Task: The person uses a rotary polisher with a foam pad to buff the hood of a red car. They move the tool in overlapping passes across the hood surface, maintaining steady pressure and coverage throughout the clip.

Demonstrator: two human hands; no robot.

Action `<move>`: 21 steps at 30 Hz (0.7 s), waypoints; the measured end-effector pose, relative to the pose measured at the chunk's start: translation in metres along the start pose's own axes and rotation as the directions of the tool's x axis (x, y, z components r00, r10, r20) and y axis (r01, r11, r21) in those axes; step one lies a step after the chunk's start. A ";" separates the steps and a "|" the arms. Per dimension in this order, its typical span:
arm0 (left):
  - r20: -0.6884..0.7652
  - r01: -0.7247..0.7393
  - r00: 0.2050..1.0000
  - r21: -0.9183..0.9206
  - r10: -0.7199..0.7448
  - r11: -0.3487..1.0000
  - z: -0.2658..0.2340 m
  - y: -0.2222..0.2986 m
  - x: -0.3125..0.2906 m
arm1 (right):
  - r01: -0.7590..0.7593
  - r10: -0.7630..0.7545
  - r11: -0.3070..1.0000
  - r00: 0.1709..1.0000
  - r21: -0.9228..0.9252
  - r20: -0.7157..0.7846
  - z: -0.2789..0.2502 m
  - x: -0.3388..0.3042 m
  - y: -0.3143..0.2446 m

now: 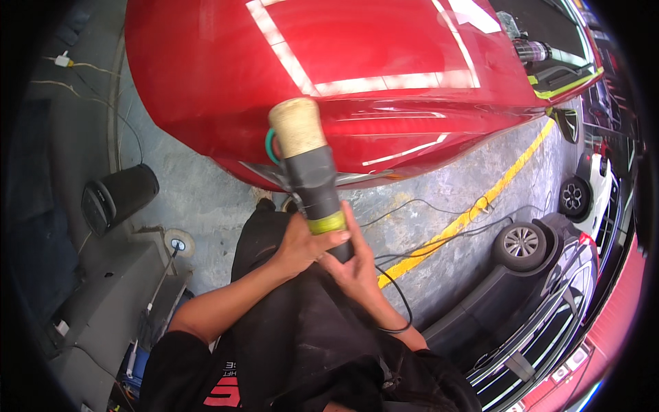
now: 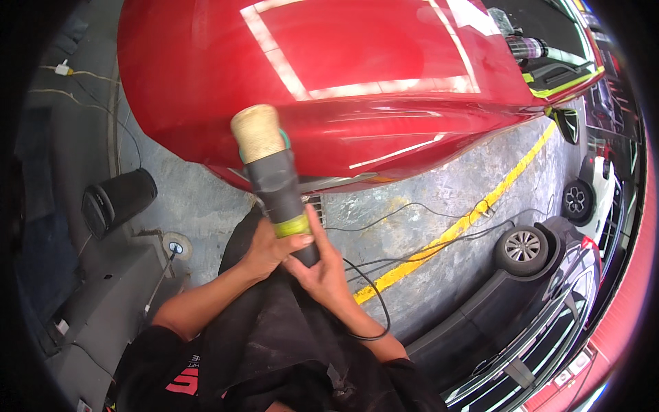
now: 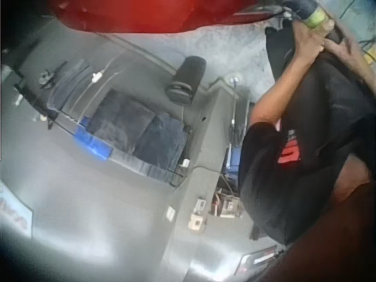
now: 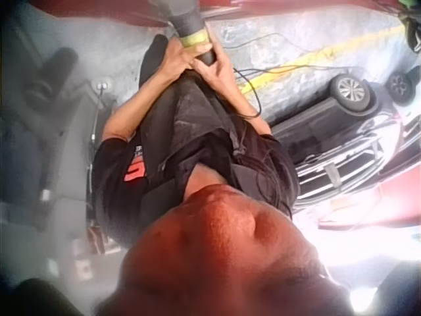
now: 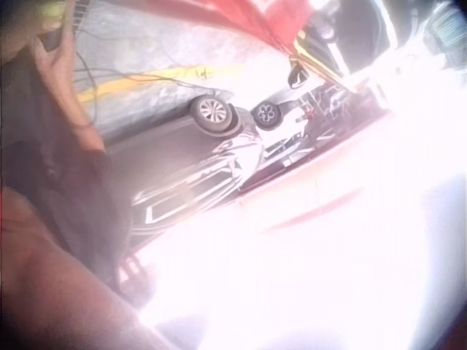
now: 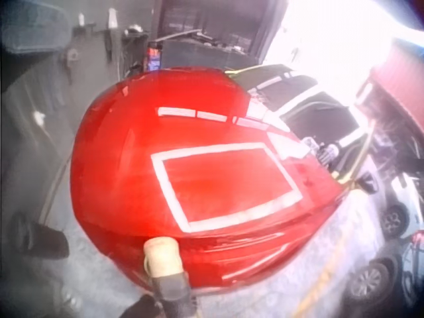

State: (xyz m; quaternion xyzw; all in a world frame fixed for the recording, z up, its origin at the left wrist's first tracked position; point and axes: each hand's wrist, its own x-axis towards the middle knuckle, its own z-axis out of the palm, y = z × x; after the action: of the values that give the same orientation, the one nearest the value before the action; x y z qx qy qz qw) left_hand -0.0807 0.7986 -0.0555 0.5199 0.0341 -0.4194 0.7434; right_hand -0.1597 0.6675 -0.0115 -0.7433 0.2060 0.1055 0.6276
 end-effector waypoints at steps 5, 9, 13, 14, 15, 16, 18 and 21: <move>0.147 -0.028 0.989 0.086 0.015 0.996 0.009 -0.010 0.017 | 0.027 -0.037 0.996 0.991 -0.081 -0.126 -0.009 -0.007 0.025; 0.201 -0.170 0.971 0.189 0.132 0.967 0.033 -0.048 0.047 | 0.054 -0.088 0.991 0.955 -0.126 -0.283 -0.024 -0.015 0.097; 0.256 -0.146 0.963 0.244 0.081 0.959 0.006 -0.061 0.042 | 0.096 -0.119 0.991 0.952 -0.095 -0.281 -0.001 -0.014 0.125; 0.311 -0.179 0.948 0.320 0.075 0.930 -0.012 -0.062 0.037 | 0.081 -0.125 0.980 0.961 -0.181 -0.248 0.008 -0.012 0.125; 0.293 -0.170 0.954 0.342 0.067 0.924 -0.031 -0.062 0.029 | 0.090 -0.117 0.987 0.971 -0.131 -0.209 0.021 -0.006 0.132; 0.270 -0.160 0.961 0.367 0.060 0.916 -0.049 -0.057 0.020 | 0.115 -0.134 0.986 0.977 -0.120 -0.168 0.036 0.004 0.115; 0.131 -0.062 0.991 0.322 0.021 0.945 -0.077 -0.046 0.000 | 0.168 -0.182 0.972 0.981 -0.167 -0.071 0.058 0.017 0.104; 0.009 -0.004 1.000 0.247 0.002 0.969 -0.087 -0.046 -0.014 | 0.149 -0.136 0.967 0.988 -0.208 0.077 0.067 0.026 0.092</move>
State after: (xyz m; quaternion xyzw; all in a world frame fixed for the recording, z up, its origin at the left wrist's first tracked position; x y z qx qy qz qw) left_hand -0.0867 0.8719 -0.1227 0.6065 -0.0226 -0.4215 0.6738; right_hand -0.1702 0.7171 -0.1171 -0.8156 0.1199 0.1049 0.5562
